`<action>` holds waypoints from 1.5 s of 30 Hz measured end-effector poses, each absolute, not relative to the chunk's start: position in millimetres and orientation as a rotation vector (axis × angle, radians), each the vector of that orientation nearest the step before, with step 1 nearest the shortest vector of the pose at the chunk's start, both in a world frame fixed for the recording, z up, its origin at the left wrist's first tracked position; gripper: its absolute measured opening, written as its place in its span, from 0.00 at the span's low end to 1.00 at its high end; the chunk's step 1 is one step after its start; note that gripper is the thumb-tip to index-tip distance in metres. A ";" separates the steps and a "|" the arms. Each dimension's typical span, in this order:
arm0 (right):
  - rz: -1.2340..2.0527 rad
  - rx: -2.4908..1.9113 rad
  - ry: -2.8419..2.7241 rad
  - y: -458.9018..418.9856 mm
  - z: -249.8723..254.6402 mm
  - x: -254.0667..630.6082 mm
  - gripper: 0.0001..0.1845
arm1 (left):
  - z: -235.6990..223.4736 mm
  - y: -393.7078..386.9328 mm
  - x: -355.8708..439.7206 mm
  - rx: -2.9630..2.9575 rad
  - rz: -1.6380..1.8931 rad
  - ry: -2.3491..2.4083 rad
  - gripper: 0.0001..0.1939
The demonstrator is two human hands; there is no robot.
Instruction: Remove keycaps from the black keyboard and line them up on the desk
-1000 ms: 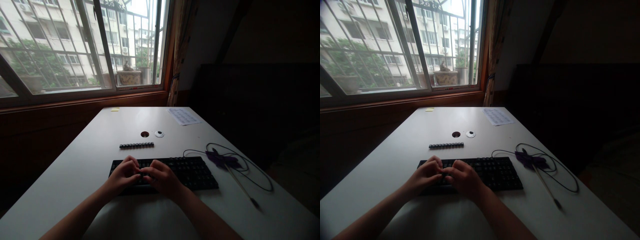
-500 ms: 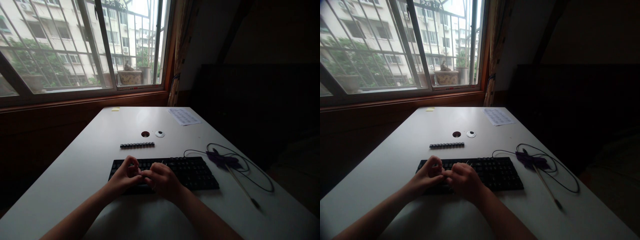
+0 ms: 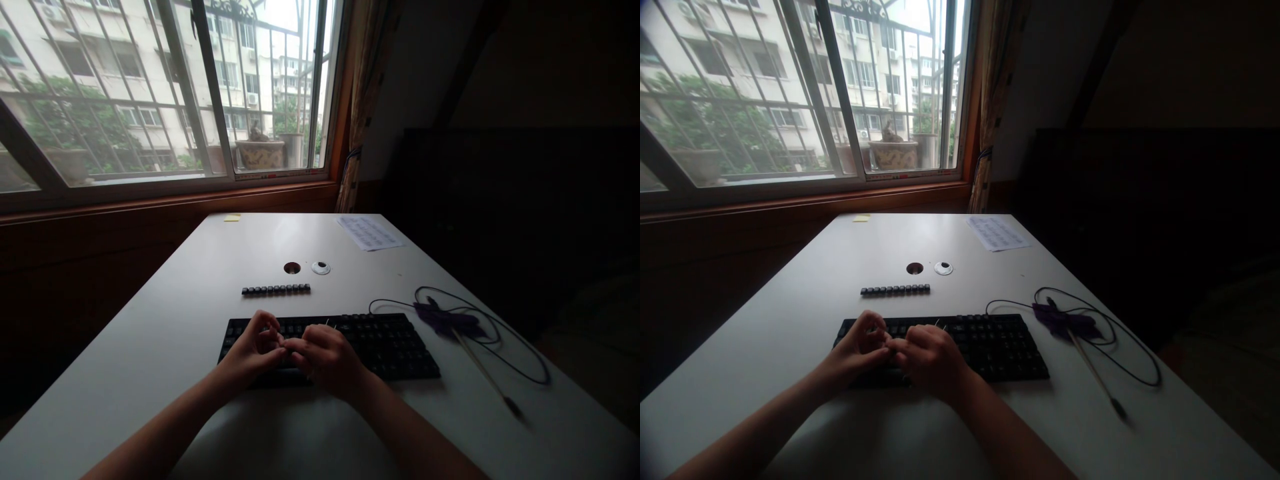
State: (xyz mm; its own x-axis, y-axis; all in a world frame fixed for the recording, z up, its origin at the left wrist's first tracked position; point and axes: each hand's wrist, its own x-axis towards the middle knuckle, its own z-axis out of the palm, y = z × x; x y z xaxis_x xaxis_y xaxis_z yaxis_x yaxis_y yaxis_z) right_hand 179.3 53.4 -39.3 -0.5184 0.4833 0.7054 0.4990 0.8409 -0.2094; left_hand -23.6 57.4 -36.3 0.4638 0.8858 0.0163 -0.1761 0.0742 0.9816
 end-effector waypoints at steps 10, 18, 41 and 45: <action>-0.150 -0.786 -2.280 58.4 -35.2 186.7 0.10 | -39.2 62.0 -32.9 1.425 0.851 0.800 0.19; 0.005 -1.238 -2.248 104.7 -28.4 226.7 0.12 | -30.7 78.7 -53.2 2.019 1.081 0.992 0.05; 0.313 -1.564 -2.229 207.7 -66.2 257.2 0.14 | -48.3 98.5 -71.2 2.385 0.864 1.383 0.07; 0.329 -1.580 -2.223 206.3 -66.5 256.1 0.14 | -49.7 101.8 -75.0 2.262 0.907 1.451 0.07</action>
State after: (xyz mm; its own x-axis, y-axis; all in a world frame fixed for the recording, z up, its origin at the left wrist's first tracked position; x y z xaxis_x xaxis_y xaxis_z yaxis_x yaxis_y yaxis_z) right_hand 256.1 206.3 -66.5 -0.2872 0.9411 0.1786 0.8491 0.3364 -0.4072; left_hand -75.0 101.8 -49.7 0.2886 0.8933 0.3446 0.7013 -0.4423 0.5592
